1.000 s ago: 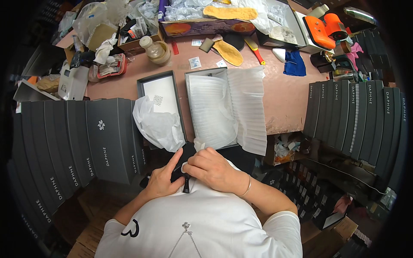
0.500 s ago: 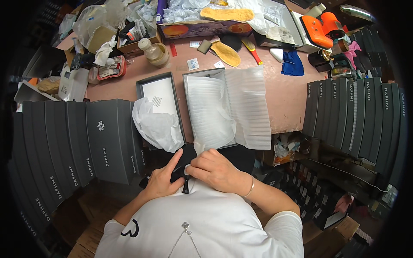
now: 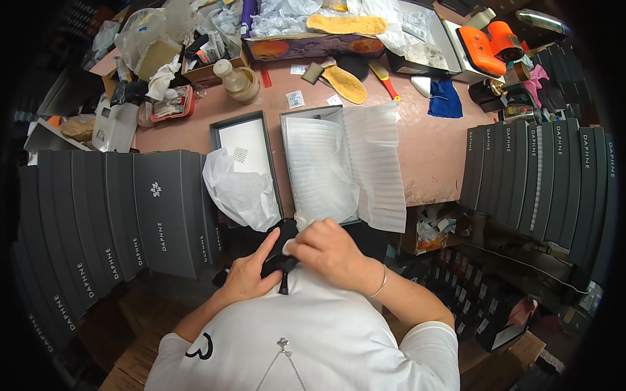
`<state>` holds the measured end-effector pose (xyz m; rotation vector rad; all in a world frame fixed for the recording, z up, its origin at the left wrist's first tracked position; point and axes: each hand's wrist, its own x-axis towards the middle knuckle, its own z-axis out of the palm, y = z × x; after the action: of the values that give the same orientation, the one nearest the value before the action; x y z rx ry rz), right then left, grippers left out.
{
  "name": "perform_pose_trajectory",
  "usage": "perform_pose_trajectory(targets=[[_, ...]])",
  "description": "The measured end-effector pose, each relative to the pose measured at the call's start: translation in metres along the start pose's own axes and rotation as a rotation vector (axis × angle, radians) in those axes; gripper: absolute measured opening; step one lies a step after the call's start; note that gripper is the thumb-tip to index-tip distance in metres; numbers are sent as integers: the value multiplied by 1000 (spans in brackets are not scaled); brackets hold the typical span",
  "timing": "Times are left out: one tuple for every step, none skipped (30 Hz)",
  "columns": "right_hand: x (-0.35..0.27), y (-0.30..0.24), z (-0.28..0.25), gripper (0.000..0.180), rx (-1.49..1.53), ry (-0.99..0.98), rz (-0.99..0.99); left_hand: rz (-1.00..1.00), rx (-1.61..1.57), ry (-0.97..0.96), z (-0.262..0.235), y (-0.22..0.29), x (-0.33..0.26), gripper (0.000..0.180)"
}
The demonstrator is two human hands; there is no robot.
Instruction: Packaging black high-heeled shoes into boxes with tissue paper and applying final touches.
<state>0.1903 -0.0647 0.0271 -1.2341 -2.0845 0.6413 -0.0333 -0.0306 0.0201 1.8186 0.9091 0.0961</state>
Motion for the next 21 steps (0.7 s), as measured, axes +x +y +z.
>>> perform_pose_trajectory(targets=[[3, -8, 1, 23, 28, -23, -48, -3, -1, -5, -1, 1, 0, 88], [6, -15, 2, 23, 60, -44, -96, -17, -4, -11, -1, 2, 1, 88], [6, -15, 4, 23, 48, -46, -90, -30, -7, -16, -2, 3, 2, 88], [5, -11, 4, 23, 9, -20, -31, -43, -9, -21, -2, 4, 2, 88], [2, -4, 1, 24, -32, 4, 29, -32, -13, -9, -2, 3, 2, 88], [0, 0, -1, 24, -74, 28, 88, -21, -16, 2, 0, 1, 1, 88], [-1, 0, -3, 23, -64, 25, 95, -10, -20, 14, 1, 0, 1, 88], [0, -5, -1, 23, -18, -10, 34, -15, -10, 2, 0, 1, 2, 88], [4, -13, 3, 23, 28, -45, -27, -19, 0, -11, -1, 2, 3, 88], [6, -18, 5, 24, 74, -79, -87, -23, 11, -24, -1, 3, 4, 87], [9, -12, 4, 25, 18, -57, -88, -19, -8, -2, -1, 2, 5, 87], [9, -6, 0, 27, -60, -6, 20, -17, -27, 21, -1, 1, 4, 87], [7, 9, -4, 27, -126, 43, 90, -14, -46, 44, -2, 1, 4, 87], [8, 19, -8, 27, -195, 96, 159, -17, -46, 56, -4, 2, 5, 86], [7, 20, -11, 29, -136, 142, 183, -21, -46, 69, -6, 3, 7, 86], [9, 17, -12, 29, -77, 145, 180, -24, -46, 81, -9, 5, 8, 86], [14, 11, -15, 29, -22, 150, 174, -50, -67, 82, -12, 8, 11, 85], [18, 7, -17, 29, 32, 154, 167, -75, -88, 83, -15, 12, 14, 85], [21, 5, -17, 29, 79, 135, 125, -101, -109, 85, -17, 14, 16, 85], [25, 1, -14, 29, 57, 98, 59, -68, -78, 98, -18, 15, 18, 85], [30, -4, -9, 30, 35, 59, -7, -34, -46, 112, -19, 16, 20, 85]])
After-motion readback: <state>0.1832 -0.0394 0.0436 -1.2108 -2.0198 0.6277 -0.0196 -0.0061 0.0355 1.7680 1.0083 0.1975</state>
